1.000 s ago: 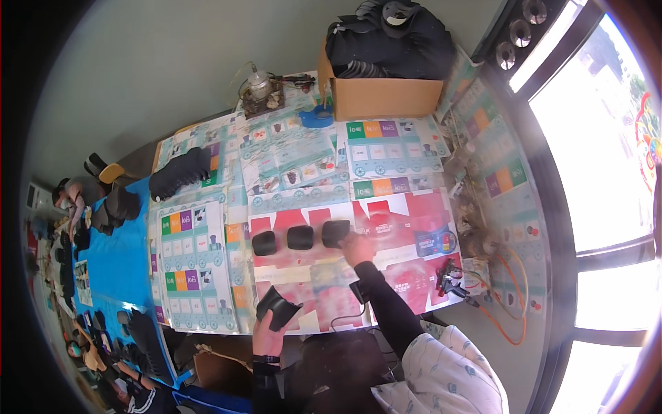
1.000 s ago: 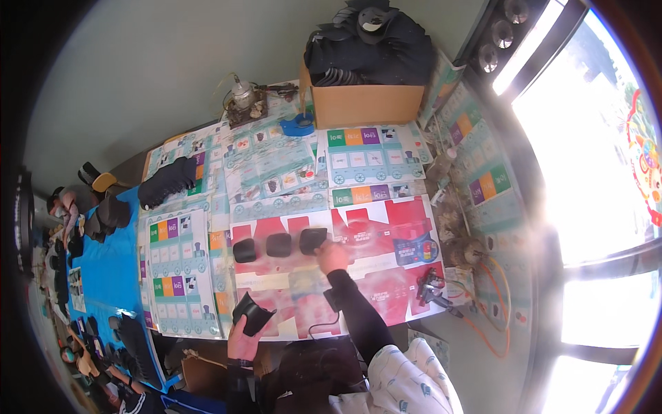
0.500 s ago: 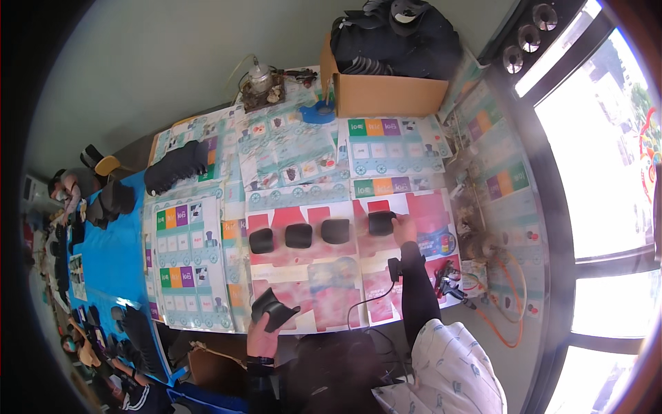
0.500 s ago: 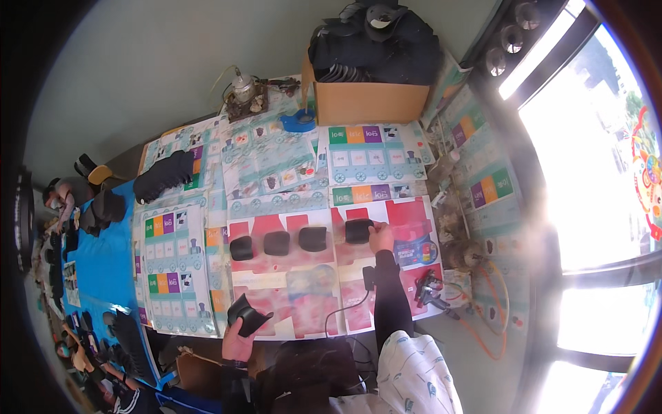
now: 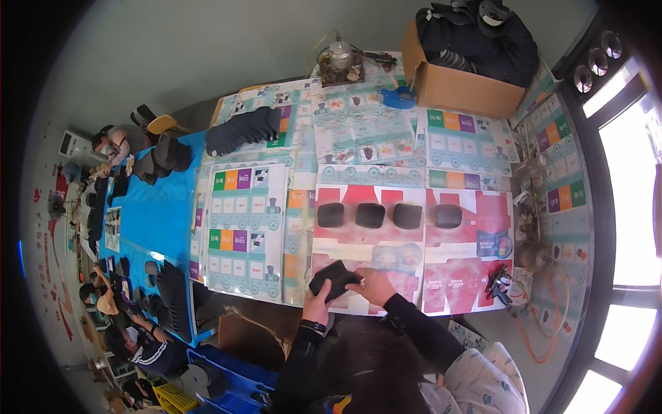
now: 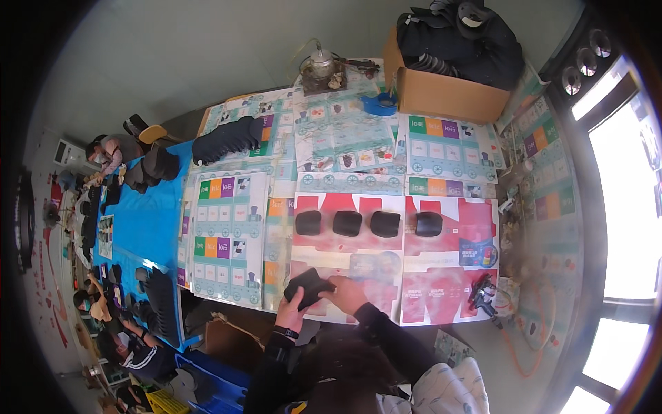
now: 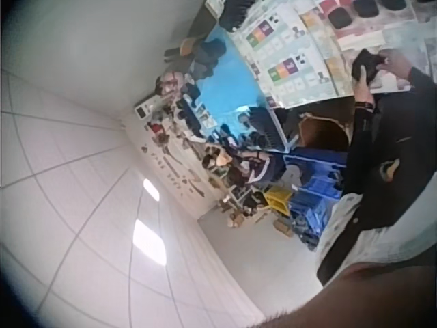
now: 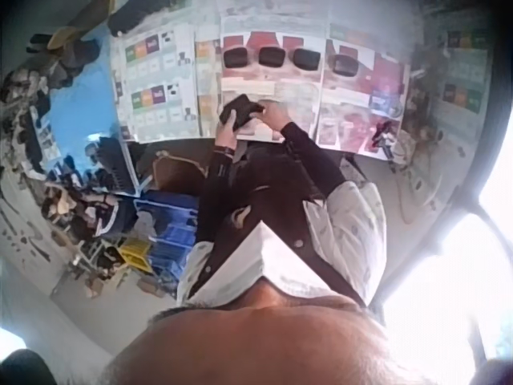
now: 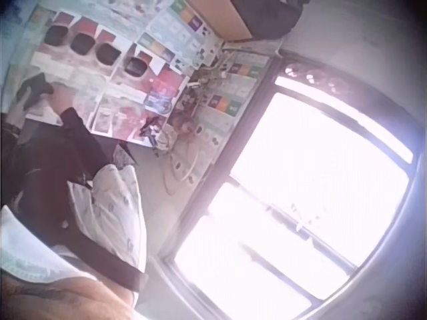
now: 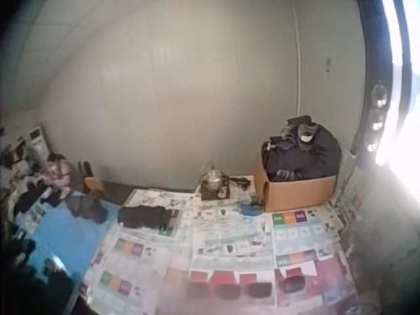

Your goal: The worker is using a glue gun to apply adhesive to black shoe components laid out on a template.

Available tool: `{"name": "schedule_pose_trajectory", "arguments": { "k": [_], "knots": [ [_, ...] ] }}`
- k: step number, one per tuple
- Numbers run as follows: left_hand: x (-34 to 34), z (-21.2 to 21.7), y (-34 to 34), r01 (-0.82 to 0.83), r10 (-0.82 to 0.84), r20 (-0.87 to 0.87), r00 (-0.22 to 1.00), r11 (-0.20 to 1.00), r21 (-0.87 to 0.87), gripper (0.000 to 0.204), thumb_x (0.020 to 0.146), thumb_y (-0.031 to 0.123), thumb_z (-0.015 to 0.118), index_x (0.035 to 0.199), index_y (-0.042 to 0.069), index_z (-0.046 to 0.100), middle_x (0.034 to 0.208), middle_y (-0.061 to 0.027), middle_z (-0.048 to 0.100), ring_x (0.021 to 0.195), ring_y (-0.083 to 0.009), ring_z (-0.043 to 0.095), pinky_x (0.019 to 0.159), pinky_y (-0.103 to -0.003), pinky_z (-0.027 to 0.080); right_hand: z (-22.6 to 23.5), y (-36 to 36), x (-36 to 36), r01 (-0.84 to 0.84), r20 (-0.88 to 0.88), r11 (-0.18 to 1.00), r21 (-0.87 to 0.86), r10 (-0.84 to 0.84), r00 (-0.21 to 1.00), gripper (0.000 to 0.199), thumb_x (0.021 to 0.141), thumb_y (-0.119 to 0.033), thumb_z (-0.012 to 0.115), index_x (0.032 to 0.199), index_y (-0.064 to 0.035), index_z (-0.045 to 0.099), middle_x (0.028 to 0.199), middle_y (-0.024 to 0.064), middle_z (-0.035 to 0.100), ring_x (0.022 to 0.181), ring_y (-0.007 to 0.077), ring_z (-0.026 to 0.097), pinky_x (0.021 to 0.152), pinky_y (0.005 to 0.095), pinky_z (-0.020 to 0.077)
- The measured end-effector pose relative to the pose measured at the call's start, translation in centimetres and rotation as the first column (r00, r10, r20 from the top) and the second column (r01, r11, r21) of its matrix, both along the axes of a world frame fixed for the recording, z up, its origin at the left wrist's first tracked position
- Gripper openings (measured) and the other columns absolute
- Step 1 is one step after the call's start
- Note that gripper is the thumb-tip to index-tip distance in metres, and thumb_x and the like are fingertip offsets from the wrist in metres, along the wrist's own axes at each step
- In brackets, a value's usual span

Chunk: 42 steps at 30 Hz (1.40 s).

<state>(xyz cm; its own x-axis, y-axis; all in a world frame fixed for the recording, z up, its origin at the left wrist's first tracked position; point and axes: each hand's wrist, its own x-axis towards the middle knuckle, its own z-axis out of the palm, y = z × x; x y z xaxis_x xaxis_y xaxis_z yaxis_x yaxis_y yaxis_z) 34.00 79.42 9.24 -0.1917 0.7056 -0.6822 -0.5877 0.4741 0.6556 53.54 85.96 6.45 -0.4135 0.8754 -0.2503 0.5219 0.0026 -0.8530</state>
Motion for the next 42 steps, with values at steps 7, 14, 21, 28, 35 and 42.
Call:
{"name": "schedule_pose_trajectory", "arguments": {
  "k": [7,14,21,28,35,42],
  "knots": [
    [-10.2,-4.6,-2.3,-0.256,0.250,-0.066,0.966,0.962,-0.100,0.041,0.092,0.032,0.076,0.123,0.010,0.061,0.113,-0.0058,0.070,0.098,-0.0220,0.071,0.077,-0.037,0.057,-1.7,1.6,-5.8,0.341,0.069,0.940,-0.017,-0.339,0.938,0.045,0.080,-0.042,0.080,0.079,0.0007,0.066,0.077,0.0220,0.067,0.076,0.0413,0.067,0.069,0.0480,0.0513],
    [-16.2,-3.5,-3.7,-0.101,0.099,-0.038,0.994,0.993,-0.063,0.037,0.092,0.025,0.077,0.123,0.011,0.062,0.116,-0.0040,0.070,0.105,-0.0205,0.068,0.085,-0.039,0.052,-8.3,4.9,-9.9,0.481,0.191,0.873,-0.083,-0.460,0.867,0.048,0.078,-0.046,0.079,0.080,0.0009,0.074,0.078,0.0213,0.071,0.077,0.0383,0.070,0.073,0.0468,0.0541],
    [-12.4,-1.9,-2.3,0.075,-0.076,-0.022,0.997,0.996,-0.052,0.038,0.089,0.017,0.079,0.124,0.007,0.064,0.113,-0.0045,0.070,0.100,-0.0189,0.070,0.082,-0.033,0.055,-7.6,3.3,-10.1,0.525,0.222,0.823,0.219,-0.566,0.794,0.053,0.085,-0.048,0.076,0.098,0.0015,0.066,0.095,0.0198,0.072,0.093,0.0388,0.069,0.081,0.0466,0.0538],
    [-2.2,-7.6,2.3,0.535,-0.446,-0.471,0.761,0.842,0.066,0.042,0.096,0.032,0.071,0.116,-0.004,0.067,0.108,-0.0120,0.073,0.099,-0.0207,0.068,0.089,-0.034,0.051,-0.8,-2.5,-0.4,0.369,0.055,0.920,-0.134,-0.364,0.930,0.042,0.086,-0.036,0.079,0.109,-0.0016,0.072,0.092,0.0169,0.074,0.083,0.0278,0.072,0.077,0.0388,0.0539],
    [4.6,-12.8,8.1,0.700,-0.529,-0.728,0.437,0.708,-0.095,0.038,0.090,0.028,0.072,0.111,-0.003,0.065,0.107,-0.0217,0.072,0.100,-0.0360,0.069,0.087,-0.043,0.051,-7.0,-0.9,13.0,0.750,0.034,0.609,-0.258,-0.771,0.636,0.030,0.090,-0.021,0.075,0.107,0.0040,0.072,0.091,0.0113,0.074,0.079,0.0177,0.069,0.066,0.0342,0.0560],
    [7.1,-13.8,10.1,0.584,-0.468,-0.803,0.368,0.789,-0.192,0.034,0.082,0.019,0.079,0.107,-0.001,0.067,0.102,-0.0224,0.071,0.097,-0.0409,0.068,0.086,-0.046,0.052,-9.3,0.7,13.0,0.703,0.060,0.595,-0.390,-0.746,0.664,0.029,0.092,-0.021,0.073,0.109,0.0023,0.072,0.091,0.0067,0.072,0.077,0.0131,0.065,0.057,0.0299,0.0523]
  ]
}}
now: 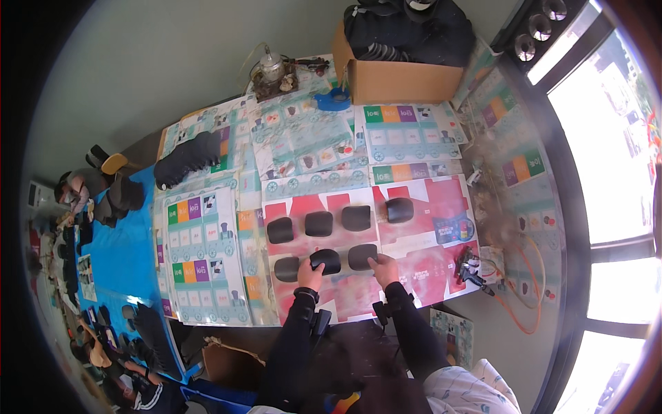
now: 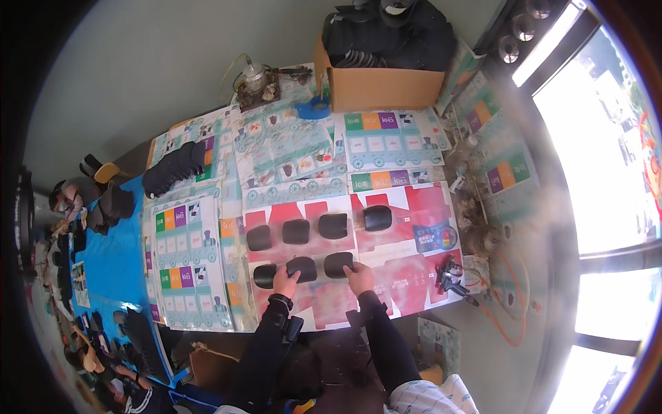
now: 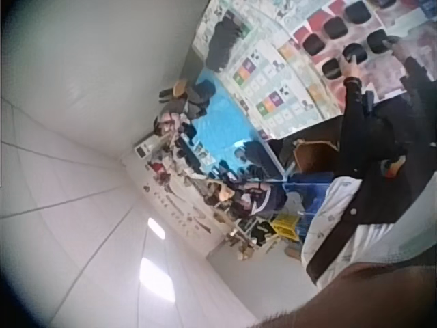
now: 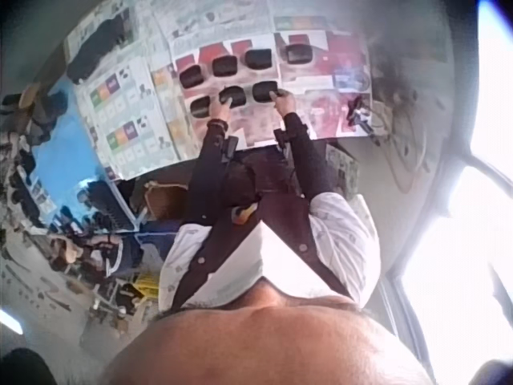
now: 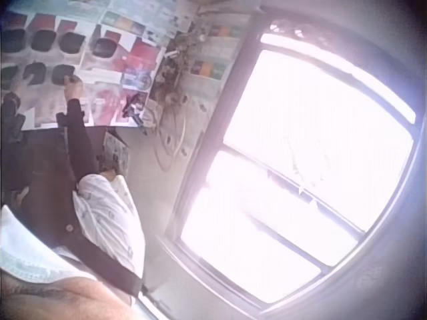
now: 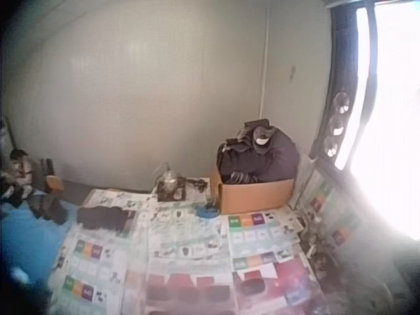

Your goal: The worker is using a glue gun to apply adhesive to black shoe components laid out on a template.

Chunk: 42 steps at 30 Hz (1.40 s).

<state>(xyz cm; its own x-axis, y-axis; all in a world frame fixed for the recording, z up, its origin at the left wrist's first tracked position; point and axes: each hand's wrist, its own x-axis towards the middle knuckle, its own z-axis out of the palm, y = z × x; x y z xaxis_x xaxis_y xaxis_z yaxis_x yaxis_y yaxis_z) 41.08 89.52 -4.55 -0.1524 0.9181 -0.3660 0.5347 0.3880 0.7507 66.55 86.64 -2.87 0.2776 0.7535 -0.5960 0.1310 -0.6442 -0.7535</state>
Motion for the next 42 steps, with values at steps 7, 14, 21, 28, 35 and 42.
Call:
{"name": "schedule_pose_trajectory", "arguments": {
  "k": [7,14,21,28,35,42],
  "knots": [
    [0.0,-1.9,-0.6,-0.060,0.067,-0.215,0.974,0.998,0.035,0.038,0.082,0.018,0.078,0.114,0.001,0.065,0.105,-0.0213,0.071,0.101,-0.0404,0.067,0.089,-0.046,0.052,-3.1,0.8,-1.8,-0.124,0.205,0.990,0.060,0.109,0.973,0.039,0.086,-0.025,0.079,0.109,0.0049,0.071,0.098,0.0161,0.074,0.083,0.0248,0.069,0.076,0.0385,0.0548],
    [-2.3,6.8,-3.8,0.111,0.077,-0.397,0.915,0.897,0.429,0.042,0.084,0.017,0.075,0.120,-0.001,0.062,0.097,-0.0196,0.070,0.092,-0.0407,0.067,0.085,-0.045,0.054,-2.8,-1.6,-0.6,-0.306,0.648,0.909,0.283,0.054,0.760,0.053,0.078,-0.038,0.085,0.112,-0.0016,0.067,0.113,0.0187,0.064,0.097,0.0332,0.064,0.085,0.0440,0.0527],
    [-20.3,16.7,-23.3,0.036,-0.040,-0.045,0.998,0.996,-0.081,0.036,0.092,0.025,0.070,0.122,0.006,0.064,0.100,-0.0124,0.075,0.088,-0.0242,0.073,0.081,-0.037,0.056,2.8,-3.4,4.9,-0.264,0.174,0.920,0.290,0.221,0.960,0.022,0.095,-0.010,0.064,0.116,-0.0036,0.067,0.111,0.0063,0.068,0.094,0.0149,0.064,0.071,0.0302,0.0549],
    [-43.5,9.9,-68.0,-0.921,0.918,-0.337,0.211,0.302,0.245,0.041,0.085,0.026,0.075,0.117,0.001,0.065,0.099,-0.0135,0.073,0.090,-0.0223,0.071,0.082,-0.035,0.056,12.7,-8.4,-6.6,-0.470,0.240,0.823,0.318,0.410,0.880,0.020,0.096,-0.016,0.061,0.113,-0.0064,0.069,0.102,0.0008,0.067,0.093,0.0111,0.063,0.072,0.0287,0.0522],
    [-36.0,-2.7,-87.9,-0.952,0.791,-0.539,0.290,0.183,-0.244,0.072,0.068,0.035,0.090,0.124,0.002,0.058,0.119,-0.0201,0.065,0.115,-0.0374,0.063,0.099,-0.042,0.052,19.8,-20.3,-18.8,-0.679,0.288,0.665,0.312,0.615,0.734,0.018,0.095,-0.012,0.061,0.108,-0.0011,0.067,0.096,0.0042,0.067,0.090,0.0128,0.066,0.071,0.0285,0.0536],
    [-38.0,-4.6,-83.0,-0.870,0.677,-0.604,0.420,0.111,-0.481,0.092,0.070,0.037,0.091,0.143,0.010,0.041,0.142,-0.0205,0.047,0.129,-0.0392,0.054,0.103,-0.048,0.050,24.8,-26.6,-19.5,-0.791,0.478,0.549,0.270,0.637,0.605,0.012,0.094,-0.007,0.061,0.102,-0.0002,0.067,0.090,0.0048,0.068,0.085,0.0128,0.066,0.069,0.0269,0.0517]
  ]
}}
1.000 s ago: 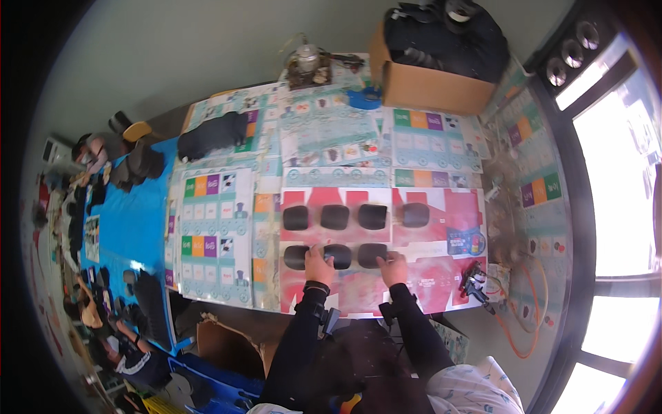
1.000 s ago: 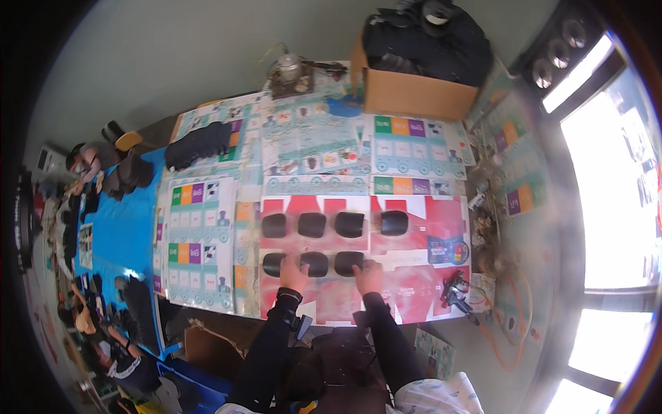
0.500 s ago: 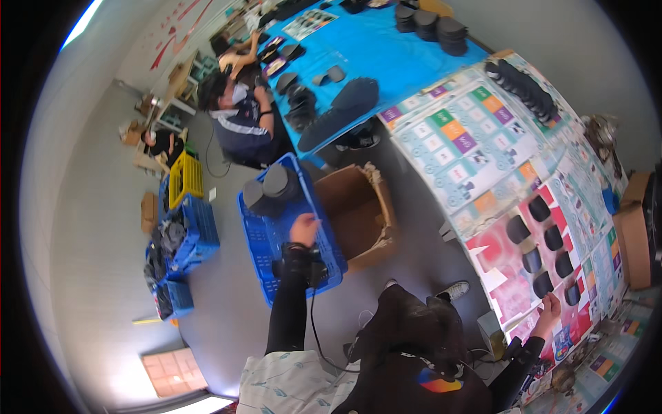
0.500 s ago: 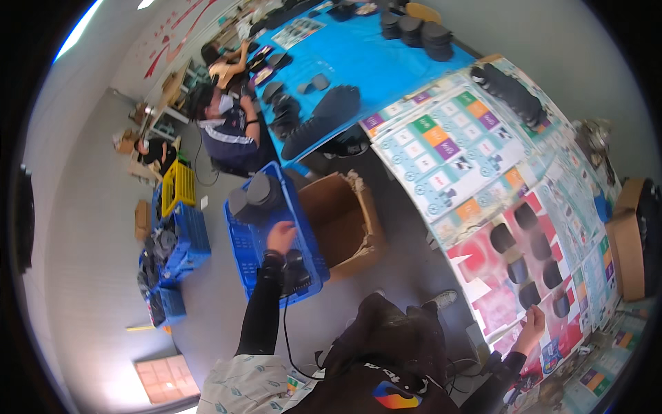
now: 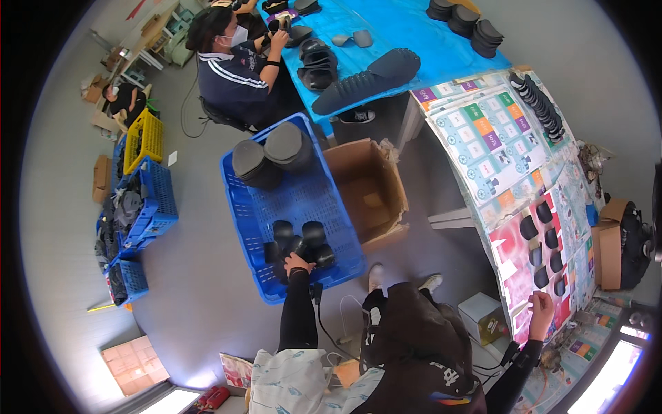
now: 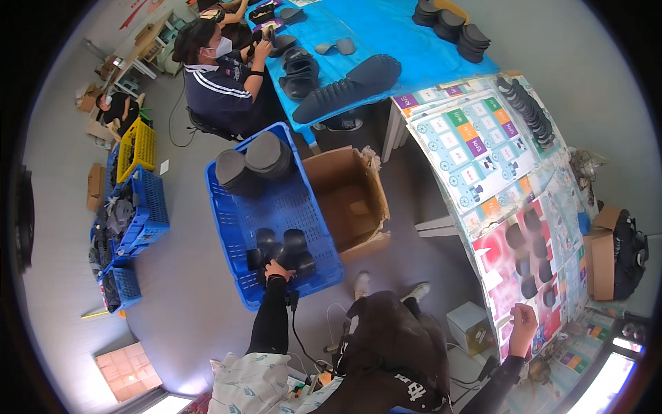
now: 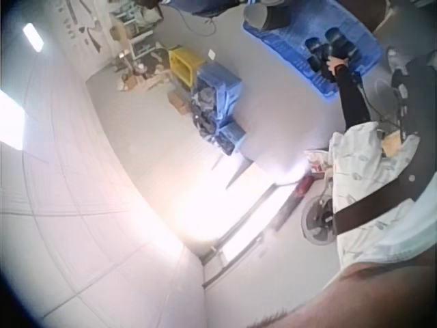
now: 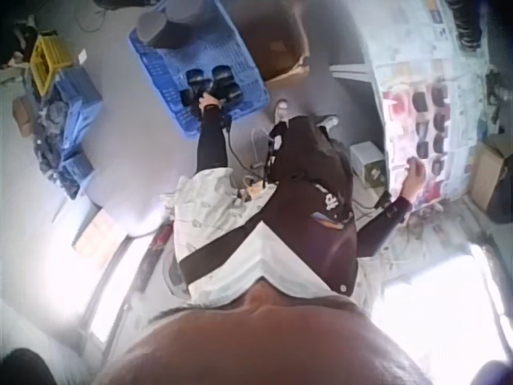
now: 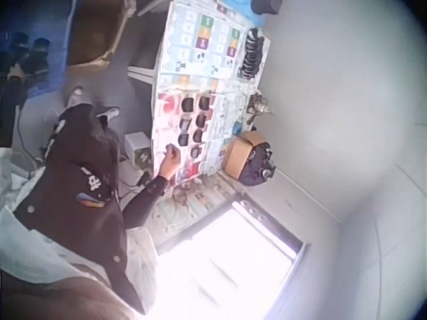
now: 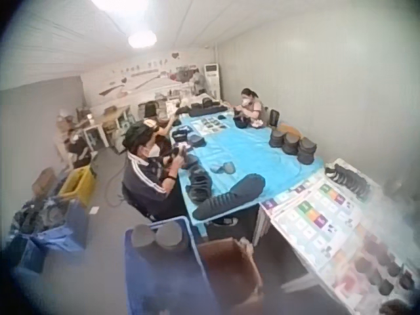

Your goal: The worker is using a glue gun to apply adhesive to black shoe components laid out on a template.

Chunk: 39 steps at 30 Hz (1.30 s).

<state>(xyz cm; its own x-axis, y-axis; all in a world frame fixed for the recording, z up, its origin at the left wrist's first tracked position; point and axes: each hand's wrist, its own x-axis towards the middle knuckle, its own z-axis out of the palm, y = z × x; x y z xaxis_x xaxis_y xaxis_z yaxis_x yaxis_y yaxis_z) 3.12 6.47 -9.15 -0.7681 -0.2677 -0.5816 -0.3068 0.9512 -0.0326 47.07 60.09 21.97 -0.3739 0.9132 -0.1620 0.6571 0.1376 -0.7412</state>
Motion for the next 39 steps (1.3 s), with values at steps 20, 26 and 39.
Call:
{"name": "schedule_pose_trajectory", "arguments": {
  "k": [20,26,39],
  "knots": [
    [0.2,9.1,-0.1,-0.179,0.166,0.130,0.978,0.328,0.927,0.028,0.090,0.009,0.071,0.116,-0.001,0.066,0.102,-0.0062,0.073,0.089,-0.0201,0.069,0.079,-0.032,0.054,-0.6,-3.5,-2.0,-0.180,0.029,0.953,-0.246,0.193,0.981,0.014,0.097,-0.010,0.064,0.107,-0.0010,0.066,0.093,0.0073,0.072,0.087,0.0142,0.070,0.075,0.0271,0.0553],
    [8.4,23.6,20.8,-0.518,-0.332,0.433,0.838,-0.234,0.823,0.027,0.095,0.007,0.067,0.121,0.005,0.062,0.108,-0.0008,0.068,0.091,-0.0097,0.062,0.078,-0.024,0.047,0.1,-6.8,-8.8,-0.515,-0.368,0.551,-0.657,0.363,0.856,0.045,0.102,-0.027,0.062,0.136,0.0014,0.053,0.125,0.0142,0.067,0.115,0.0198,0.064,0.093,0.0325,0.0531],
    [32.6,24.0,54.8,-0.512,-0.690,0.317,0.651,-0.090,0.854,0.027,0.097,0.004,0.063,0.124,0.007,0.060,0.118,-0.0025,0.067,0.107,-0.0144,0.063,0.097,-0.031,0.048,-7.2,10.1,11.2,-0.217,-0.578,0.559,-0.800,-0.624,0.526,0.042,0.094,-0.020,0.071,0.129,0.0004,0.060,0.112,0.0083,0.068,0.098,0.0167,0.066,0.086,0.0338,0.0521]
  ]
}}
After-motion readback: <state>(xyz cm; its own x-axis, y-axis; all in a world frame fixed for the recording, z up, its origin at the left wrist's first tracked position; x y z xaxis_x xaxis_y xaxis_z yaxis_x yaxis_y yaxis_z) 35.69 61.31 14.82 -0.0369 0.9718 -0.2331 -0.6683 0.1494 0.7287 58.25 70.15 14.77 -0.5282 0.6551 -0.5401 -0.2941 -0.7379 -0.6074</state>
